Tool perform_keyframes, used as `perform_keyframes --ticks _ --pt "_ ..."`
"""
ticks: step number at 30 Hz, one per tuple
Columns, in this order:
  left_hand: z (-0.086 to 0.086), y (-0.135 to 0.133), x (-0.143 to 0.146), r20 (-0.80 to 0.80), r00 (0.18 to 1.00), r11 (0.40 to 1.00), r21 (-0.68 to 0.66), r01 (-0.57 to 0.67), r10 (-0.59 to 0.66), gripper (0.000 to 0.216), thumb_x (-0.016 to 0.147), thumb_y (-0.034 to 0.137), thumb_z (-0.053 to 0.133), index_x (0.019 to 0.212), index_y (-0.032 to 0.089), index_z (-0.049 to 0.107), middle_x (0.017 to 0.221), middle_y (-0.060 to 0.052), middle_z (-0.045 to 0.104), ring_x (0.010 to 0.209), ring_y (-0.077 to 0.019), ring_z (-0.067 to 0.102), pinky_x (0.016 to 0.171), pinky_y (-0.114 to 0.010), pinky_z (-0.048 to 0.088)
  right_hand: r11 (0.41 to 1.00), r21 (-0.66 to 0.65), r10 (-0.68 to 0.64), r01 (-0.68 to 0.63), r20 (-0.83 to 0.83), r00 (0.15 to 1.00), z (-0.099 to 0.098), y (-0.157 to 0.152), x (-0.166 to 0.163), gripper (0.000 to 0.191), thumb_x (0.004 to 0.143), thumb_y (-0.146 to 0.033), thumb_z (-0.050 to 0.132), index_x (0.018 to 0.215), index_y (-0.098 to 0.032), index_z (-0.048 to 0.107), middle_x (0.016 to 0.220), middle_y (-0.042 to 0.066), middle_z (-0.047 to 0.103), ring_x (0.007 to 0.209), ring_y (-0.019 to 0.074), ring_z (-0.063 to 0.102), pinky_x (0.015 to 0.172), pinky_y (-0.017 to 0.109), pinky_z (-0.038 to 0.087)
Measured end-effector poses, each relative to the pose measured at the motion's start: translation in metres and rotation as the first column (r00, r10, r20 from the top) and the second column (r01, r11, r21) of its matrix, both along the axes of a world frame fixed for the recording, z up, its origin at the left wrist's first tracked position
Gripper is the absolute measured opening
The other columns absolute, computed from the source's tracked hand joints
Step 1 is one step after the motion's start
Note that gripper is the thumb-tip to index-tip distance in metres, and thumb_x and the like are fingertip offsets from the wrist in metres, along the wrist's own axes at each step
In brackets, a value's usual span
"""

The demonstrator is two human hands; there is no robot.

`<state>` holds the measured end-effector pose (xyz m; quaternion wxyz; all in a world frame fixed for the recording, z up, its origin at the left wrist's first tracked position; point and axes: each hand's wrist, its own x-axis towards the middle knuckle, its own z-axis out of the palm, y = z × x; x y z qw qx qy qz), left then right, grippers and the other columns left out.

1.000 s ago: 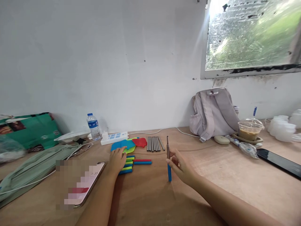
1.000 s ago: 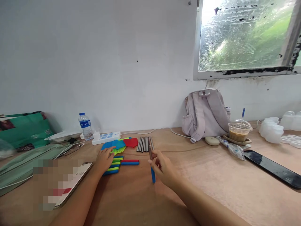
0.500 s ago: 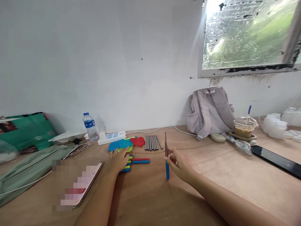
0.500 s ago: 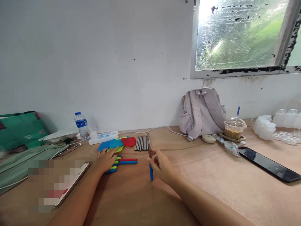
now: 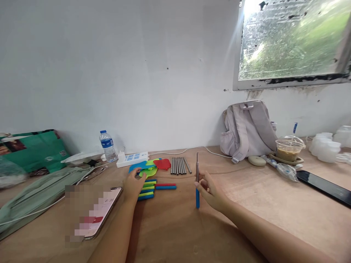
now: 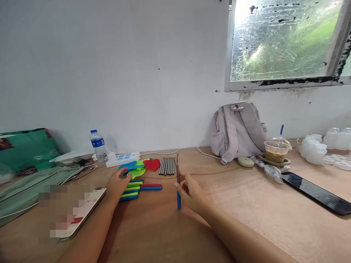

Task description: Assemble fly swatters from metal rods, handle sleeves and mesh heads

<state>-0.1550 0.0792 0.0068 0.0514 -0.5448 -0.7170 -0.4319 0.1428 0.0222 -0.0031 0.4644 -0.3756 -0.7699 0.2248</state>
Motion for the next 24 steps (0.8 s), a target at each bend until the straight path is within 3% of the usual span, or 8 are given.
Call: perform_keyframes --ticks 5,9,11,13,17,19,22,24 --pt "0.004 -0.004 -0.007 0.277 0.954 0.960 0.220 -0.175 0.110 0.021 0.063 0.036 0.057 0.076 0.019 0.058 0.071 -0.001 0.061 0.061 -0.0168 0.057 0.068 -0.030 0.045 1.000 0.007 -0.019 0.019 0.062 0.998 0.001 -0.002 0.000 0.010 0.086 -0.029 0.042 0.092 -0.021 0.042 0.054 -0.007 0.045 0.049 0.0102 0.042 0.050 0.022 0.030" --pt "0.006 -0.007 -0.011 0.359 0.920 0.908 0.315 -0.276 0.155 0.019 0.061 0.035 0.060 0.069 0.018 0.056 0.063 0.001 0.055 0.059 -0.0168 0.055 0.067 -0.032 0.044 1.000 0.022 -0.020 0.018 0.076 0.997 -0.001 -0.003 0.000 0.012 0.085 -0.029 0.042 0.093 -0.021 0.043 0.058 -0.005 0.047 0.051 0.0101 0.043 0.050 0.022 0.033" --pt "0.007 -0.007 -0.011 0.443 0.890 0.892 0.353 -0.282 0.106 0.018 0.060 0.031 0.061 0.070 0.018 0.055 0.065 0.002 0.054 0.059 -0.0157 0.055 0.066 -0.031 0.044 1.000 0.031 -0.008 0.005 0.087 0.996 -0.003 -0.003 0.000 0.013 0.085 -0.029 0.043 0.095 -0.020 0.043 0.059 -0.005 0.048 0.051 0.0099 0.044 0.050 0.022 0.034" --pt "0.009 -0.008 -0.009 0.558 0.829 0.872 0.422 -0.248 -0.034 0.020 0.059 0.029 0.062 0.072 0.018 0.053 0.070 0.002 0.054 0.059 -0.0132 0.056 0.062 -0.027 0.044 0.999 0.030 0.010 -0.013 0.116 0.993 -0.005 -0.003 -0.001 0.014 0.086 -0.028 0.042 0.096 -0.020 0.043 0.060 -0.004 0.049 0.052 0.0103 0.045 0.052 0.022 0.036" --pt "0.019 -0.010 0.008 0.676 0.627 0.799 0.586 -0.139 -0.387 0.034 0.053 0.027 0.070 0.079 0.019 0.049 0.075 0.004 0.052 0.062 -0.0090 0.054 0.058 -0.022 0.044 0.998 0.027 0.052 -0.059 0.219 0.974 -0.002 -0.005 0.002 0.015 0.088 -0.028 0.037 0.098 -0.019 0.044 0.071 0.001 0.057 0.063 0.0134 0.053 0.058 0.025 0.040" --pt "0.024 -0.014 0.022 0.751 0.430 0.824 0.566 -0.028 -0.501 0.041 0.050 0.026 0.072 0.083 0.021 0.048 0.073 0.005 0.053 0.059 -0.0086 0.053 0.055 -0.021 0.043 0.996 0.076 0.029 -0.051 0.274 0.961 0.002 -0.004 0.006 0.016 0.089 -0.029 0.035 0.097 -0.020 0.045 0.078 0.003 0.058 0.068 0.0151 0.055 0.061 0.027 0.041" --pt "0.028 -0.023 0.042 0.864 0.122 0.856 0.448 0.258 -0.489 0.043 0.050 0.025 0.074 0.087 0.021 0.051 0.073 0.004 0.058 0.059 -0.0105 0.055 0.053 -0.022 0.044 0.980 0.201 -0.060 0.002 0.285 0.957 0.010 0.000 0.016 0.018 0.090 -0.028 0.033 0.101 -0.020 0.046 0.082 0.005 0.058 0.073 0.0168 0.055 0.064 0.029 0.043" --pt "0.028 -0.032 0.054 0.896 0.051 0.811 0.373 0.451 -0.440 0.041 0.051 0.024 0.075 0.087 0.020 0.055 0.074 0.002 0.061 0.061 -0.0117 0.057 0.055 -0.023 0.044 0.955 0.293 -0.108 0.035 0.237 0.966 0.014 0.004 0.024 0.019 0.090 -0.025 0.032 0.103 -0.020 0.045 0.086 0.007 0.057 0.079 0.0181 0.054 0.069 0.030 0.044"
